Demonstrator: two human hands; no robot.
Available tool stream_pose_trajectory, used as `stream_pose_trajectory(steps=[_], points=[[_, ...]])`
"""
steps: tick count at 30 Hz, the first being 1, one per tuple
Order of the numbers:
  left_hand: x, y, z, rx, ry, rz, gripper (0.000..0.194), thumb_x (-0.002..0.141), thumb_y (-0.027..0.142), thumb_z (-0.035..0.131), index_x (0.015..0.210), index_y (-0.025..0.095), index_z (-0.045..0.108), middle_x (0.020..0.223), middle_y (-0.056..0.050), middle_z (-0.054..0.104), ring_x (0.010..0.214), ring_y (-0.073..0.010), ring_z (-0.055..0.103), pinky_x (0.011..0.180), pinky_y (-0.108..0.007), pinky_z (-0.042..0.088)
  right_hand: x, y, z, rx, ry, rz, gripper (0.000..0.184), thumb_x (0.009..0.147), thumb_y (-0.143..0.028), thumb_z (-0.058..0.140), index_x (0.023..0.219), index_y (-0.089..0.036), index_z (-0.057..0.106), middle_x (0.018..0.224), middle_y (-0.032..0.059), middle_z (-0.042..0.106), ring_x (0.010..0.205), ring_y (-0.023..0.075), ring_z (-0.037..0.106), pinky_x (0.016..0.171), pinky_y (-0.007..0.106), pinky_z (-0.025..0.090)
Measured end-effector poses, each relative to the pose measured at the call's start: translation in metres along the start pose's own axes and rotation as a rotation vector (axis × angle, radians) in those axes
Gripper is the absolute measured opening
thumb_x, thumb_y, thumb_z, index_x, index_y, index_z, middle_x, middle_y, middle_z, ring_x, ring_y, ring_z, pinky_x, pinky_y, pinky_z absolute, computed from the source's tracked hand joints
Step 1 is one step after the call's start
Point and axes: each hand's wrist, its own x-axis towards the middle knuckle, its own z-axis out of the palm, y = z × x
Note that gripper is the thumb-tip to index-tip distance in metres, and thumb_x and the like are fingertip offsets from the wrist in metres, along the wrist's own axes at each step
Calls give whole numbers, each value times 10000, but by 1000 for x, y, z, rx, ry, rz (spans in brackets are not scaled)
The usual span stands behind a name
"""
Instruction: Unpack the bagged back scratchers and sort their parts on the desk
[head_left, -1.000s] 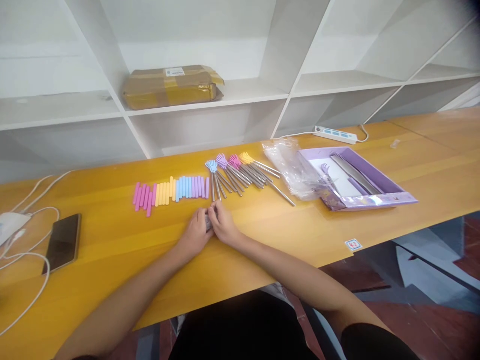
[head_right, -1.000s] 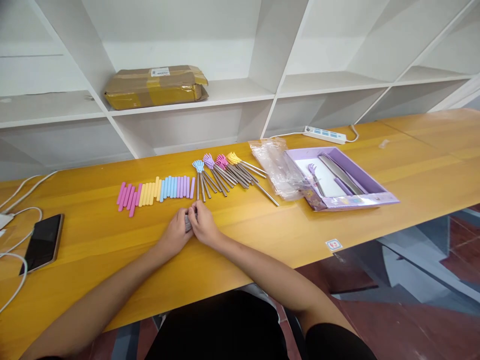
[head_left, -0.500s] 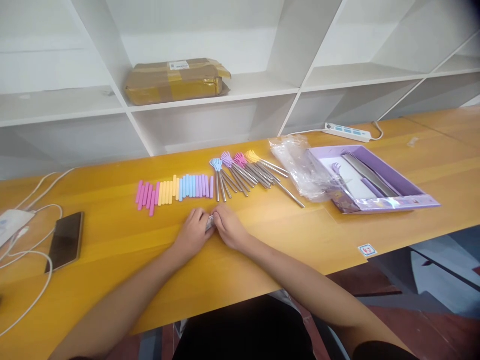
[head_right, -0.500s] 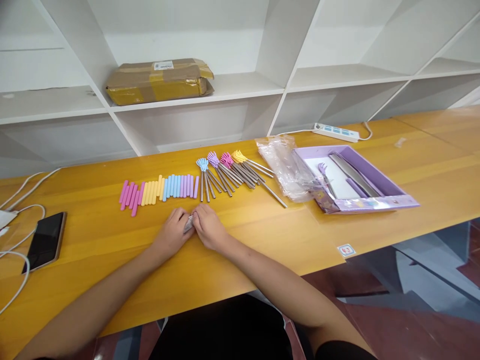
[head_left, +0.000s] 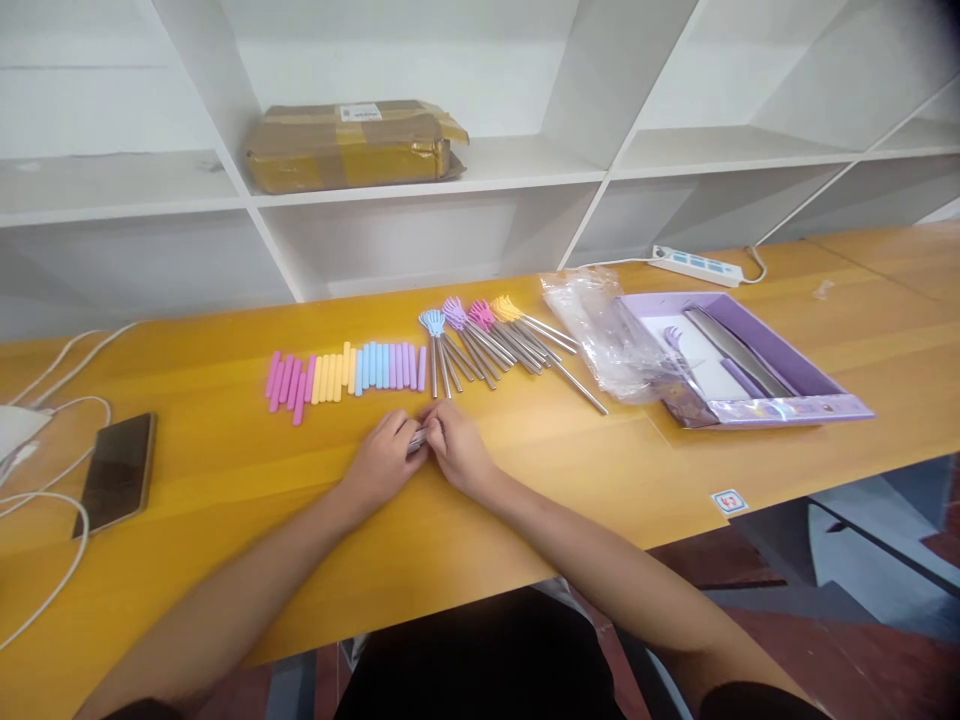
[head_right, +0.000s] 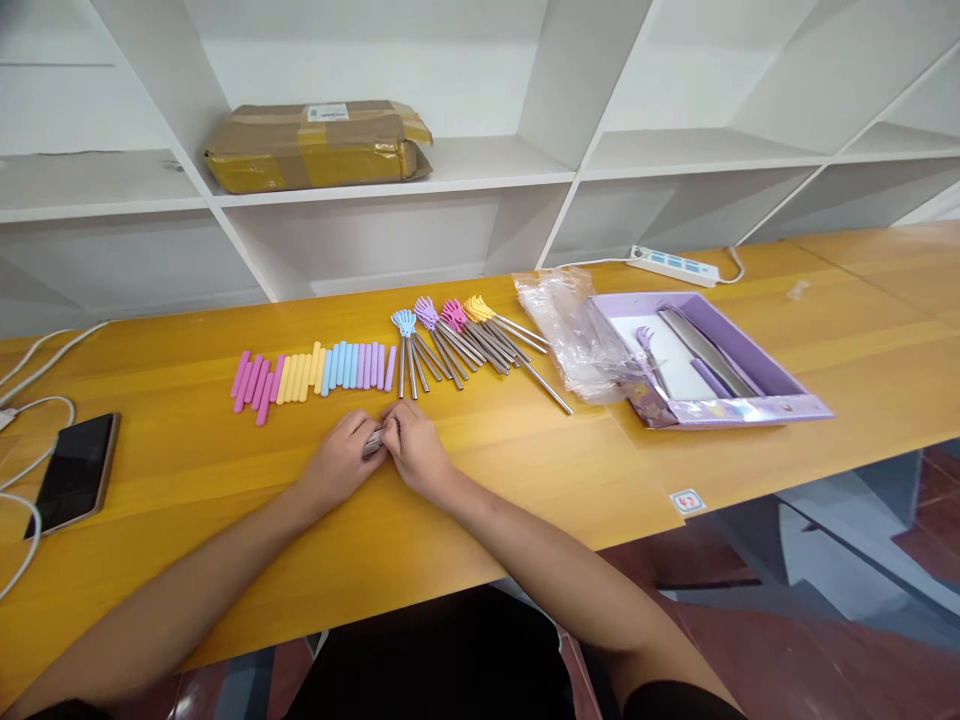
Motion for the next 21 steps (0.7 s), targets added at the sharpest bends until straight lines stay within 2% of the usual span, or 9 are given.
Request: stream_pose_trajectory(steps=[4, 9, 14, 16, 19, 21], points=[[2, 1, -1, 32, 10, -9, 55, 1027, 233, 625, 981, 210, 605, 988, -67, 610, 925, -249, 602, 841, -390, 536, 1, -3, -4, -65, -24, -44, 194, 1090, -237, 425, 982, -241, 586, 1092, 105, 715, 1067, 258, 651, 972, 420, 518], [3, 0, -5, 111, -61, 24, 79, 1032, 270, 645, 1034, 198, 611, 1010, -90, 643, 942, -285, 594, 853, -434, 533, 2, -2, -2, -201, -56, -53, 102, 1053, -299, 583, 972, -237, 592, 982, 94, 689, 974, 279, 622, 909, 425, 518], [3, 1, -5, 210, -98, 60, 129, 1075, 300, 575, 1042, 184, 620, 991, -107, 647, 928, -301, 590, 825, -445, 525, 0, 2, 3, -184, -93, -96, 108, 1048, -242, 548, 944, -244, 578, 949, 89, 690, 976, 275, 634, 904, 417, 531], [3, 2, -5, 207, -83, 53, 148, 1085, 308, 553, 1061, 178, 619, 997, -110, 648, 927, -299, 592, 826, -444, 527, 0, 2, 2, -148, -113, -104, 124, 1069, -230, 498, 984, -242, 588, 1027, 100, 720, 1015, 271, 651, 931, 423, 538], [3, 1, -5, 191, -57, 44, 149, 1089, 305, 551, 1093, 176, 625, 1028, -116, 657, 954, -296, 604, 841, -440, 529, -1, -1, 0, -77, -132, -106, 197, 1108, -227, 414, 1092, -240, 610, 1252, 123, 732, 1139, 262, 664, 1005, 439, 536], [3, -1, -4, 191, -57, 54, 150, 1089, 300, 557, 1106, 174, 638, 1029, -115, 662, 958, -295, 607, 843, -437, 526, -1, -1, -2, -48, -132, -88, 222, 1126, -253, 390, 1113, -238, 612, 1289, 130, 724, 1167, 262, 665, 1023, 447, 536]])
